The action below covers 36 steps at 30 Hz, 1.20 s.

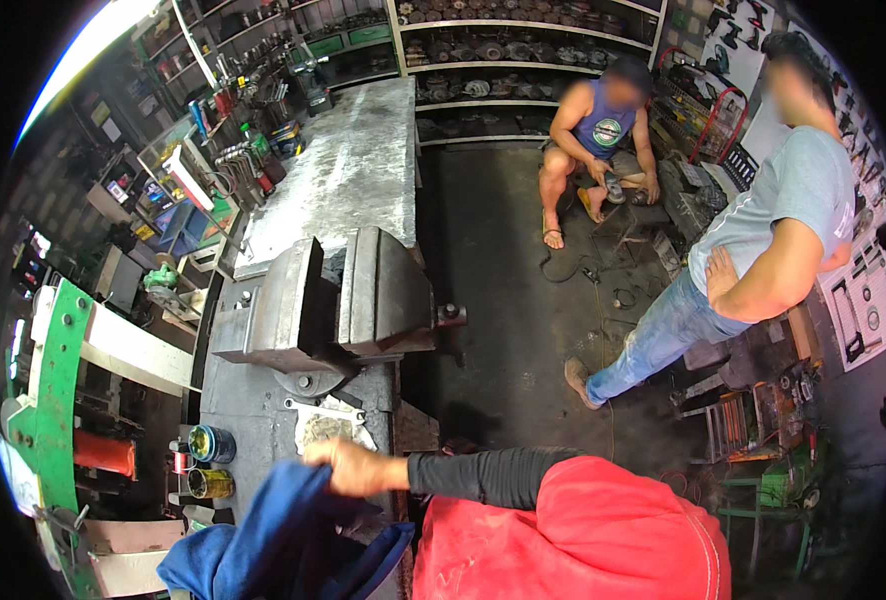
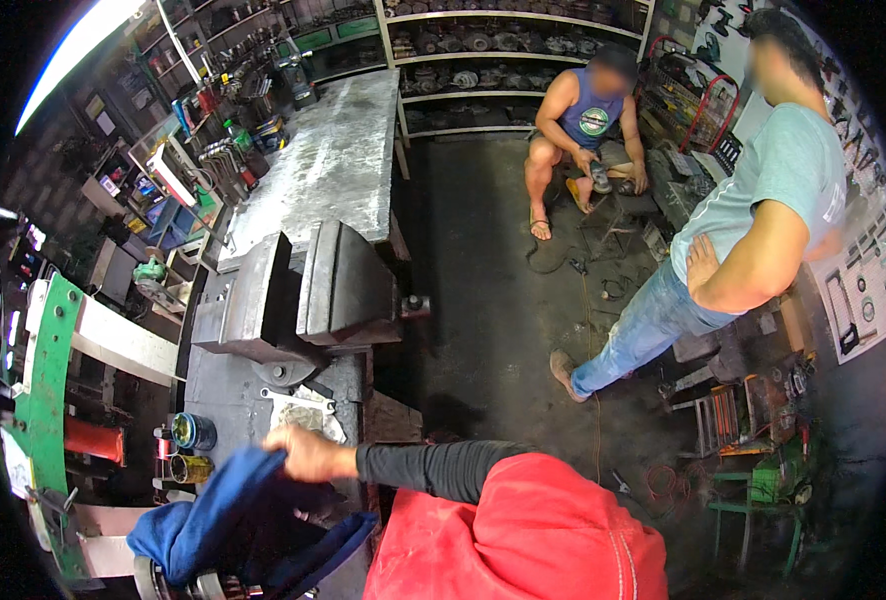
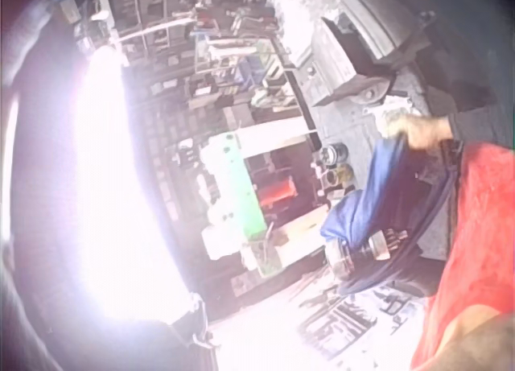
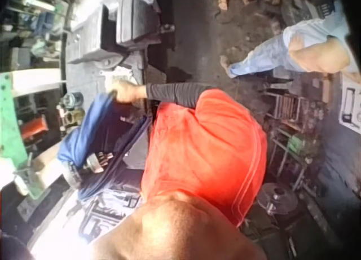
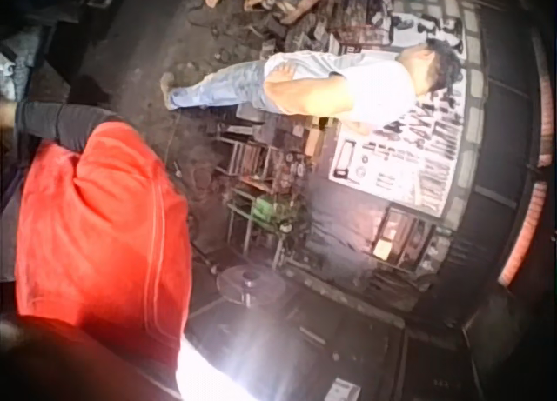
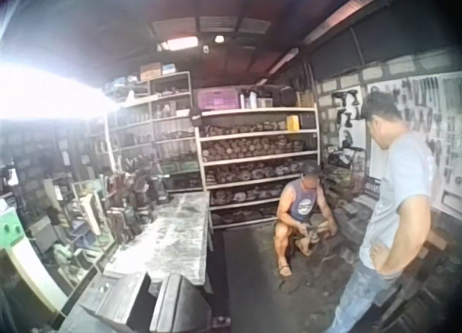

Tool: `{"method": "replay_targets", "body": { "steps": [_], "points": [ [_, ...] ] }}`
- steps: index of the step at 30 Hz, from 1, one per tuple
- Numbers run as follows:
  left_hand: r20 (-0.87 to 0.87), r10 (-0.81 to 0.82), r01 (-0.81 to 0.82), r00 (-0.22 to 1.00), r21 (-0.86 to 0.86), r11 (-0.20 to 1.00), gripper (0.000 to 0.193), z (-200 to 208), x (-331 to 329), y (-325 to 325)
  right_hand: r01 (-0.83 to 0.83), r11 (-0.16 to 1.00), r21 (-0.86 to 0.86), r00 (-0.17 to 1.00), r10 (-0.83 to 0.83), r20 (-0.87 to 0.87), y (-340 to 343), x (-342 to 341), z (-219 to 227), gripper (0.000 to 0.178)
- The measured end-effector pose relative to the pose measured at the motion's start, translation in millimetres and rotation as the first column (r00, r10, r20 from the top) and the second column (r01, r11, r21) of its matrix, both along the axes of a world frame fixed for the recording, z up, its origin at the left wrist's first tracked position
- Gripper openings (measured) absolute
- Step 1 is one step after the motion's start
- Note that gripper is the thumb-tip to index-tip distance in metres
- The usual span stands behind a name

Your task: The person cleans a cylindrical mechanical component with a blue cloth, then assembles it with gears and small metal parts on a workbench. They handle multiple small components, including gears and a metal ring, and place them into the housing.

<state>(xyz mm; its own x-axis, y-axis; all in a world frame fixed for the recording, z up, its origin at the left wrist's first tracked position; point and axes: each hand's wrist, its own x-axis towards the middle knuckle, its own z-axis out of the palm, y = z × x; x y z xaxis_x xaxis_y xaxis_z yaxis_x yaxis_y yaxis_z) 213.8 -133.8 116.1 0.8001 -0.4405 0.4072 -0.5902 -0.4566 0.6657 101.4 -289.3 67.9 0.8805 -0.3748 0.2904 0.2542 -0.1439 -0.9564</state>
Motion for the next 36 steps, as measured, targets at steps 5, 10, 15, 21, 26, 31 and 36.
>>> {"method": "replay_targets", "body": {
  "steps": [5, 10, 15, 21, 26, 31, 36],
  "points": [
    [0.02, 0.001, -0.001, 1.0, 0.016, 1.0, 0.045, 3, -3, 2, -0.119, 0.983, -0.136, 0.804, 0.176, 0.568, 24, -9, 110, 0.077],
    [0.043, 0.046, -0.048, 0.998, 0.042, 0.998, 0.045, 11, -5, 19, -0.028, 0.824, -0.566, 0.741, 0.397, 0.541, 84, 24, 126, 0.105],
    [0.058, 0.085, -0.088, 0.995, 0.043, 0.995, 0.045, 17, -5, 38, -0.569, 0.751, 0.336, 0.813, 0.449, 0.371, 70, 72, 100, 0.086],
    [0.072, 0.134, -0.139, 0.988, 0.063, 0.988, 0.046, 13, -8, 44, -0.28, 0.951, -0.132, 0.941, 0.299, 0.159, 91, 16, 104, 0.06],
    [0.079, 0.149, -0.154, 0.986, 0.074, 0.985, 0.046, 13, -8, 52, -0.084, 0.958, -0.273, 0.959, 0.152, 0.238, 114, 32, 90, 0.065],
    [0.077, 0.167, -0.172, 0.983, 0.062, 0.983, 0.047, 15, -10, 67, -0.594, 0.407, 0.694, 0.646, 0.755, 0.11, 89, 108, 91, 0.03],
    [0.064, 0.19, -0.194, 0.98, 0.064, 0.979, 0.047, 11, -11, 72, -0.143, 0.906, -0.399, 0.909, 0.28, 0.31, 92, 15, 104, 0.07]
  ]
}}
